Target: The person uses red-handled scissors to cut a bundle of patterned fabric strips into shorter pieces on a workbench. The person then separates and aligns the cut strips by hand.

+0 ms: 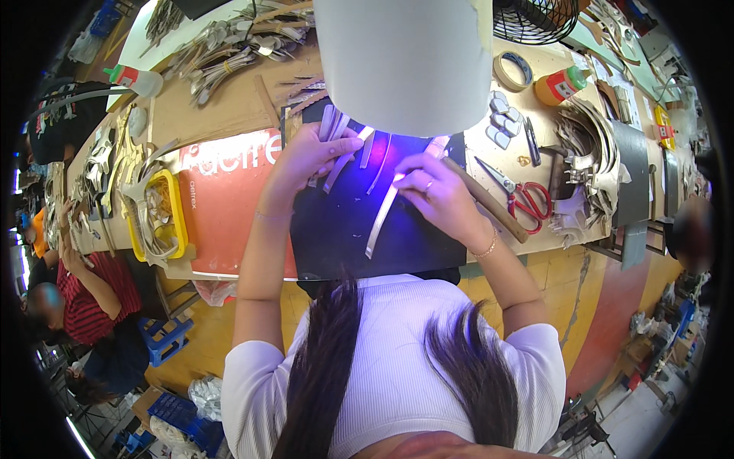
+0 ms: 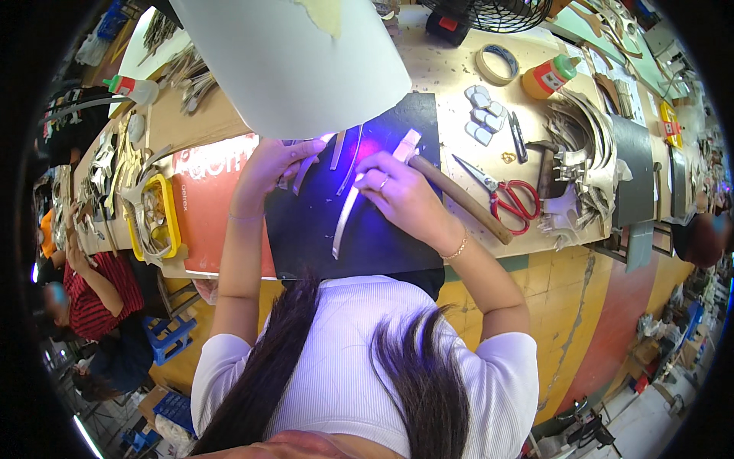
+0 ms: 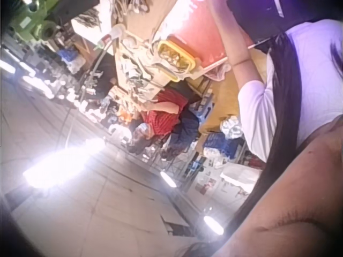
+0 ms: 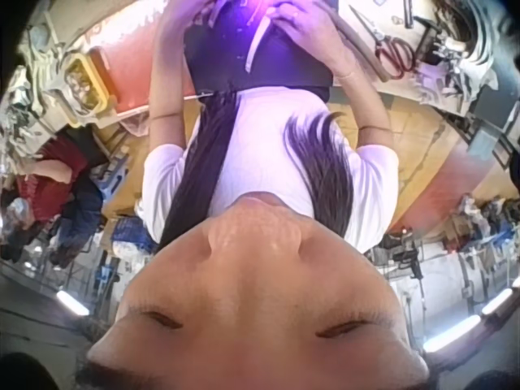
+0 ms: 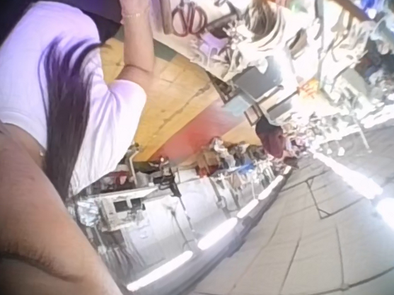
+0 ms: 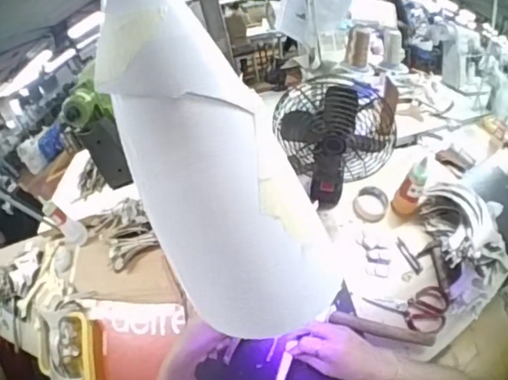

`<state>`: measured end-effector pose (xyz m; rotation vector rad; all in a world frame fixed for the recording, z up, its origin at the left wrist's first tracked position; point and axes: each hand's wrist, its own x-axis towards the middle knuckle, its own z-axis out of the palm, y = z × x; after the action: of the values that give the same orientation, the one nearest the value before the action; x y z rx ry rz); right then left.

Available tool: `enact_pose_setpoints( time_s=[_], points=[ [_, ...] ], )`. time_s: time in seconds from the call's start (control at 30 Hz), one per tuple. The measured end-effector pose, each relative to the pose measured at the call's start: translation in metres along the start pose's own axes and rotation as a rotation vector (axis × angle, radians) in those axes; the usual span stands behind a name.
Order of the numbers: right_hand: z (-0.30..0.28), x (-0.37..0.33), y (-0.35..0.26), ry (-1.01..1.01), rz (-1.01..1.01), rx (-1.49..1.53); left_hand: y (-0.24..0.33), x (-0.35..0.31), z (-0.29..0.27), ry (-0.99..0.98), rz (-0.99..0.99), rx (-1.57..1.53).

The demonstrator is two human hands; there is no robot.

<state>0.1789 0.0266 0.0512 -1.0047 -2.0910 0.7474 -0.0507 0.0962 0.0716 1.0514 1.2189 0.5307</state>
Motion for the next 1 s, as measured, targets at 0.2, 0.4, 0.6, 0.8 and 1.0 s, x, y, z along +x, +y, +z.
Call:
enact_pose_setpoints(
  time_s=[0.2, 0.4, 0.6, 0.8, 1.0],
  points=[
    [0.012, 0.013, 0.005, 0.440, -0.147, 0.102, -0.005, -0.004, 0.002, -0.198, -0.028, -0.156],
    [0.018, 0.016, 0.017, 0.509, -0.194, 0.043, -0.006, 0.000, 0.005, -0.192, -0.019, -0.170],
    [0.015, 0.026, 0.026, 0.455, -0.137, -0.083, -0.012, 0.017, 0.015, 0.024, 0.055, 0.004],
    [0.010, 0.007, 0.025, 0.368, 0.141, -0.167, -0.033, 0.028, 0.003, 0.188, 0.102, -0.043],
    [0.015, -0.065, -0.006, 0.250, 0.134, -0.137, -0.045, 0.031, -0.013, 0.189, 0.093, -0.086]
  ],
)
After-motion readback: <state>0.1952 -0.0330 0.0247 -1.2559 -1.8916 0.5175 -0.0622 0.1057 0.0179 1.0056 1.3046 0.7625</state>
